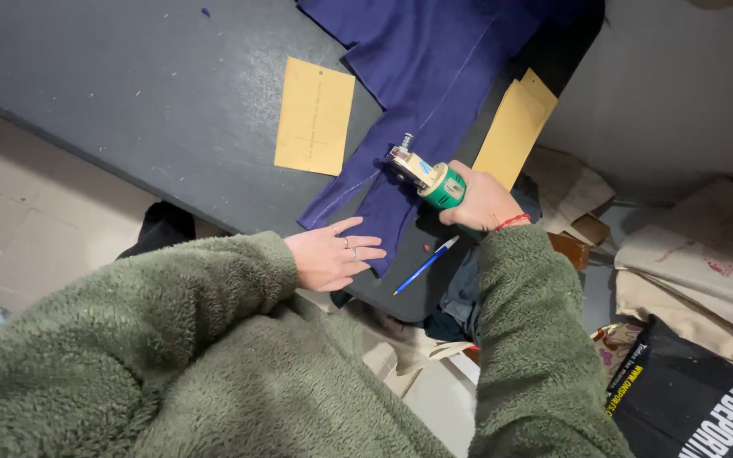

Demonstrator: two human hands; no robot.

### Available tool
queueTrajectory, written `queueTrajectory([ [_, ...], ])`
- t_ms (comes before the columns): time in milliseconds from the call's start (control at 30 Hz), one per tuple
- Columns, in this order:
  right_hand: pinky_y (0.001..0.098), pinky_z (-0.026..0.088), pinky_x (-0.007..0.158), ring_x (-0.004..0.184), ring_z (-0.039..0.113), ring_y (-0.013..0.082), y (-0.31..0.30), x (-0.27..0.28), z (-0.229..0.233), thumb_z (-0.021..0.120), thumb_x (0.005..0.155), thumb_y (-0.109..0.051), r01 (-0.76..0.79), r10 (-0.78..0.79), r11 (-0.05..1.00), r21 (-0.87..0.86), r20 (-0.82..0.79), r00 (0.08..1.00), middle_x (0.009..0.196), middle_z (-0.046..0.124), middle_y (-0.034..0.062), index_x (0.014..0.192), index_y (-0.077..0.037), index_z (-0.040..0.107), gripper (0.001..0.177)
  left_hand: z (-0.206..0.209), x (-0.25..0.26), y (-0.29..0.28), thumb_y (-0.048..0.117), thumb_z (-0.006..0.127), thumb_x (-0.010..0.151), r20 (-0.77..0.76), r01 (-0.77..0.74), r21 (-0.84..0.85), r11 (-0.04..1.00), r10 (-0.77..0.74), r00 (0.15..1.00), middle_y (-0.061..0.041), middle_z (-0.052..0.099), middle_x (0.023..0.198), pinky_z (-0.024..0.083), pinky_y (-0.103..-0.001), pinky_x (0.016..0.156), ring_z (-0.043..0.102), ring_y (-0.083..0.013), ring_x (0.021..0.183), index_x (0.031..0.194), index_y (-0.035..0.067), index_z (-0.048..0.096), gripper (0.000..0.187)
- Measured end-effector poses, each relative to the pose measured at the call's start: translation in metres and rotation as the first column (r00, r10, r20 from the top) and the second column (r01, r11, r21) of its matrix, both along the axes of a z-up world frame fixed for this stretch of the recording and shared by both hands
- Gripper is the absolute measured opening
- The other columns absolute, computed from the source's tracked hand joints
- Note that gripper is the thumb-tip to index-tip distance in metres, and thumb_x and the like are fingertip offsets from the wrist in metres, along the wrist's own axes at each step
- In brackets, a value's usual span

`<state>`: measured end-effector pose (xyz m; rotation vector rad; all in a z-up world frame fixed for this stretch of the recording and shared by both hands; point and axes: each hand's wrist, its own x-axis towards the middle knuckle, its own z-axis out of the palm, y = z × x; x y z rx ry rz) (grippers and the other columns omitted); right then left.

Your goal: The person arranges several paper pattern pieces on a large piece of blue fabric. They use a green electric rotary cutter to cut the fabric along the pattern outlines. The person also uses a pen to mark the fabric and a pair of scissors to trim a small piece of the cut fabric.

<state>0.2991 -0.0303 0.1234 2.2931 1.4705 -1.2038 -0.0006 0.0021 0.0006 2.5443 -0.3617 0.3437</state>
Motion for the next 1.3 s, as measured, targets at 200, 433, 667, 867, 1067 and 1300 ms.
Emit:
queueTrajectory([
  [200,0.0438,0.054,0.078,0.085,0.068,0.0378,0.005,-0.010,-0.001,0.082,0.058,-0.025,-0.004,0.005,1.000,-0.008,0.058,0.998,0.090,0.070,0.0176,0.125,-0.015,0.059,0.072,-0.009,-0.004,-0.005,0.033,0.061,0.089,0.058,0.032,-0.022,0.999,-0.030,0.998,-0.009,0.052,0.151,0.021,-0.058,0.121,0.041,-0.0244,0.145,0.109,0.008,0.072,0.034],
  [433,0.0413,0.054,0.081,0.086,0.068,0.0357,0.006,-0.012,-0.005,0.082,0.056,-0.024,0.032,-0.032,0.998,0.047,0.001,0.999,0.091,0.070,0.0169,0.121,-0.011,0.060,0.069,0.032,-0.010,0.024,0.030,0.065,0.089,-0.154,-0.277,-0.055,0.959,0.266,0.952,-0.004,0.061,0.127,0.040,-0.047,0.111,0.055,-0.0223,0.121,0.108,0.012,0.070,0.027],
  [667,0.0420,0.053,0.084,0.090,0.068,0.0364,0.014,-0.021,-0.005,0.082,0.056,-0.025,0.019,-0.019,0.999,0.049,0.015,1.000,0.094,0.070,0.0181,0.120,-0.011,0.060,0.069,0.006,-0.014,0.018,0.017,0.067,0.083,-0.063,-0.630,-0.169,0.758,0.630,0.774,-0.004,0.060,0.112,0.049,-0.041,0.084,0.058,-0.0263,0.101,0.117,0.012,0.070,0.035],
  [867,0.0437,0.054,0.084,0.093,0.068,0.0393,0.032,-0.034,-0.009,0.083,0.055,-0.026,0.006,-0.009,0.996,0.083,0.035,0.999,0.097,0.071,0.0203,0.122,-0.011,0.059,0.073,-0.002,-0.013,0.024,0.008,0.063,0.082,-0.052,-0.587,-0.248,0.771,0.594,0.803,-0.003,0.061,0.111,0.053,-0.037,0.088,0.060,-0.0257,0.100,0.111,0.012,0.071,0.031],
  [1067,0.0452,0.054,0.085,0.096,0.069,0.0404,0.030,-0.048,-0.012,0.082,0.058,-0.027,0.010,-0.008,0.990,0.141,-0.015,1.000,0.099,0.072,0.0200,0.117,-0.010,0.061,0.065,-0.005,-0.019,0.027,0.002,0.067,0.080,-0.269,-0.516,-0.400,0.758,0.441,0.856,0.000,0.066,0.107,0.054,-0.037,0.086,0.062,-0.0271,0.099,0.098,0.015,0.073,0.023],
  [1300,0.0410,0.054,0.087,0.096,0.071,0.0326,-0.048,-0.067,0.017,0.082,0.060,-0.023,0.230,-0.220,0.911,0.343,-0.070,0.973,0.103,0.073,0.0165,0.127,-0.009,0.060,0.072,0.048,-0.095,0.070,0.004,0.068,0.083,-0.467,-0.516,-0.644,0.565,0.244,0.850,-0.002,0.069,0.098,0.057,-0.037,0.080,0.070,-0.0243,0.092,0.092,0.013,0.073,0.014],
])
